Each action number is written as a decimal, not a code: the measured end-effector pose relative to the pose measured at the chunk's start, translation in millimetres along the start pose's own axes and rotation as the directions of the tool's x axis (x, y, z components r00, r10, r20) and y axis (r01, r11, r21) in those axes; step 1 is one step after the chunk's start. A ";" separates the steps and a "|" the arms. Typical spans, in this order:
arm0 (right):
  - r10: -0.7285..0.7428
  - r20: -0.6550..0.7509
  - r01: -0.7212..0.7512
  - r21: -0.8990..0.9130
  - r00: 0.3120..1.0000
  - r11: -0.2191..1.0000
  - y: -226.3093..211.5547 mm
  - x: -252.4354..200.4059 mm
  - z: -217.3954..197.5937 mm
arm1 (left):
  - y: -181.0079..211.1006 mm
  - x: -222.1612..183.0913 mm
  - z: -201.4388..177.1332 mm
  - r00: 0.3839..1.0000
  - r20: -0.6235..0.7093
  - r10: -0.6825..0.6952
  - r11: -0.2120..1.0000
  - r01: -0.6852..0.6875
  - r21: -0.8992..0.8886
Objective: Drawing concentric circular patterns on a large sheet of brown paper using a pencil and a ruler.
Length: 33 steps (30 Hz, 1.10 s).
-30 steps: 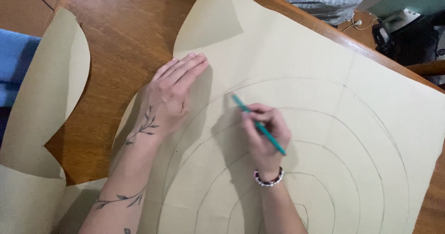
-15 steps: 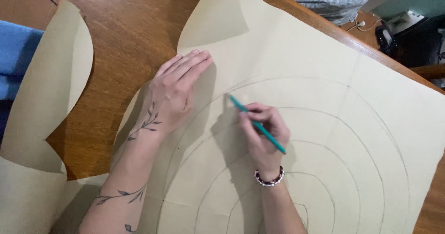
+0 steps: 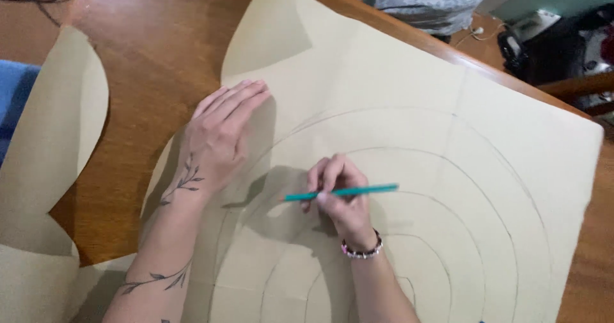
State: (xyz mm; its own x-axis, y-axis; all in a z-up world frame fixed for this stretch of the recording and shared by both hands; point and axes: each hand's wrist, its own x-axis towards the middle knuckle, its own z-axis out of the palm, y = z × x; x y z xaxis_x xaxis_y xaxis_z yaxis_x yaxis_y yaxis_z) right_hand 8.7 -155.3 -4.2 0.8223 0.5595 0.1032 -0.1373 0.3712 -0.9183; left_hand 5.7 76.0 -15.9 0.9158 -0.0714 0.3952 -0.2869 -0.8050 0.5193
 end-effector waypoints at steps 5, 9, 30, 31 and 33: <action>-0.020 -0.638 0.323 0.362 0.769 0.874 -19.6 12.1 -34.0 | 1.5 -1.3 0.0 0.992 0.069 -0.102 0.995 0.101 0.013; -0.045 -0.811 0.434 0.264 0.584 0.861 -38.7 -11.2 -107.1 | 4.8 -4.2 1.0 0.995 0.018 -0.102 0.995 0.102 0.011; -0.378 -0.388 -0.424 -0.906 0.840 -0.012 -33.5 -393.6 -18.4 | 198.6 -255.4 -8.5 0.999 -0.034 -0.039 0.995 0.042 0.087; -0.334 -0.396 -0.426 -0.905 0.855 -0.016 -32.9 -400.5 -18.4 | 207.3 -272.3 -5.2 0.996 -0.067 -0.059 0.993 0.065 0.097; -0.275 -0.401 -0.421 -0.907 0.874 -0.016 -38.9 -408.6 -10.0 | 223.1 -308.4 -4.2 0.991 -0.097 -0.092 0.988 0.103 0.112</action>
State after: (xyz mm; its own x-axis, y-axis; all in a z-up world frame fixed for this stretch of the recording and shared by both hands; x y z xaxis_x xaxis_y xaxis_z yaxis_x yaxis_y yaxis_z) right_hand -316.5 -405.8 -14.4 0.9778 0.0897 0.1892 0.1564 -0.9136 -0.3753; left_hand -341.9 -79.1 -18.7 0.9066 0.0608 0.4175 -0.1579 -0.8688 0.4693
